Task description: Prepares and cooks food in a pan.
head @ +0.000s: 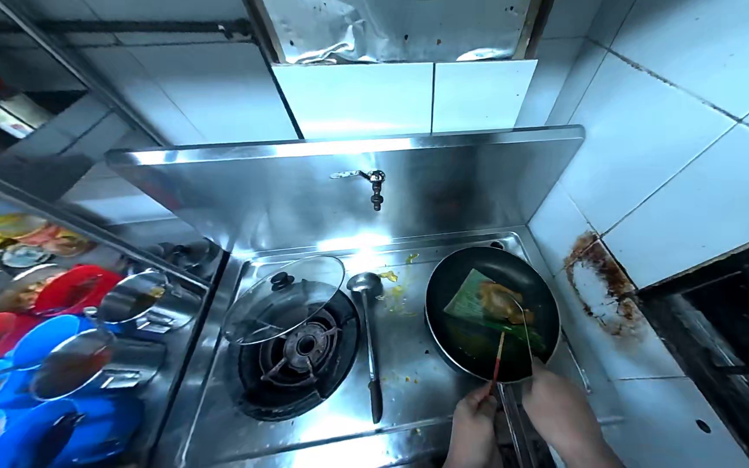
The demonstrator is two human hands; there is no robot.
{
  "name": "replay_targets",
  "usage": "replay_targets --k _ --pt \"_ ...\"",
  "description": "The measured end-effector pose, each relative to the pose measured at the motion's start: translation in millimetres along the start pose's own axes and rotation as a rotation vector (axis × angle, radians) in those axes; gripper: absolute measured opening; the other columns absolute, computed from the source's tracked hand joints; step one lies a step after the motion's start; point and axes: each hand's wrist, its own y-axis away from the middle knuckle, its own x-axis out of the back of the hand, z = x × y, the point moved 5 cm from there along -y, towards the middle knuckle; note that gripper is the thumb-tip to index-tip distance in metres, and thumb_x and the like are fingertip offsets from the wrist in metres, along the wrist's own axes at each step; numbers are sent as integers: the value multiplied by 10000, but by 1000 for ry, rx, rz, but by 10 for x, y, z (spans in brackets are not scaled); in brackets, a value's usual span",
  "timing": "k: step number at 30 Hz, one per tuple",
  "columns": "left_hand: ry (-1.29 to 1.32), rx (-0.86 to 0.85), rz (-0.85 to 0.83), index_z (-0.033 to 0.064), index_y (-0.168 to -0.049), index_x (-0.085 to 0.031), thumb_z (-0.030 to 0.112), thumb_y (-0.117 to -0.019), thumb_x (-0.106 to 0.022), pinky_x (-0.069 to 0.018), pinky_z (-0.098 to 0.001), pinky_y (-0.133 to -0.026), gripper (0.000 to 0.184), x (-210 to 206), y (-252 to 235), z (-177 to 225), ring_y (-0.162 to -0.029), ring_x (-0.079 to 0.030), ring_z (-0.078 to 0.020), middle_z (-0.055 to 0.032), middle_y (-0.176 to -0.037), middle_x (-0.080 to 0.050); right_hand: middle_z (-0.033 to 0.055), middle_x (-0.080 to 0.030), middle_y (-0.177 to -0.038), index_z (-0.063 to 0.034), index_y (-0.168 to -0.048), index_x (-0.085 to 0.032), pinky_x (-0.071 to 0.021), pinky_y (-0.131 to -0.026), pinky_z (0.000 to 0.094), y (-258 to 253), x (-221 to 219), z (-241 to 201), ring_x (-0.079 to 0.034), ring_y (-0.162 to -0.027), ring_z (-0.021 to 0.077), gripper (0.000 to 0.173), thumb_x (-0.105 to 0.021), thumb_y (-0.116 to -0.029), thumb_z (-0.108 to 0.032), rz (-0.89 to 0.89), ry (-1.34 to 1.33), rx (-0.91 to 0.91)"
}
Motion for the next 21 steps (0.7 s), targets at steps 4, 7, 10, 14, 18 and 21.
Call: replay_targets --k 4,7,10,14,18,21 --pt "-208 27 -42 87 -1359 -649 209 -1067 -481 -512 -325 -630 358 255 167 -19 -648 -569 -122 -49 -852 -656 178 -693 -1234 -75 -1478 -502 -560 -936 531 150 -180 -67 -686 -1136 354 499 -525 -1016 -263 -24 25 9" --pt "-415 33 -76 93 -1374 -644 220 -1067 -463 -559 -427 -752 378 508 464 108 -762 -648 -201 -111 -948 -700 178 -692 -1253 -93 -1518 -480 -546 -961 547 234 -209 3 -682 -1147 356 529 -527 -1019 -262 -1 -46 29" --pt "-496 38 -84 93 -1378 -646 215 -1064 -467 -562 -443 -764 382 796 781 170 -773 -661 -213 -117 -956 -711 207 -715 -1170 -84 -1446 -579 -537 -942 597 321 -95 404 -694 -1087 385 453 -538 -1020 -234 70 -214 33" --pt "-568 47 -100 75 -1374 -641 226 -1066 -455 -555 -450 -775 390 1117 1129 233 -775 -654 -214 -118 -949 -703 171 -726 -973 -75 -1271 -675 -600 -739 541 271 -50 872 -725 -790 313 328 -562 -998 -217 60 -397 -35" --pt "-649 -52 -10 62 -1420 -603 218 -1073 -446 -557 -514 -874 411 1202 1381 384 -884 -700 -278 -164 -1025 -725 183 -729 -1084 -97 -1359 -657 -577 -830 570 465 32 748 -722 -927 342 395 -557 -997 -218 89 -360 -17" --pt "-813 -88 96 136 -1501 -539 229 -1078 -442 -557 -556 -916 444 1038 1216 495 -964 -720 -328 -172 -1070 -738 174 -713 -1211 -139 -1404 -635 -522 -962 601 507 -78 544 -679 -1134 361 424 -543 -1004 -246 81 -262 -16"
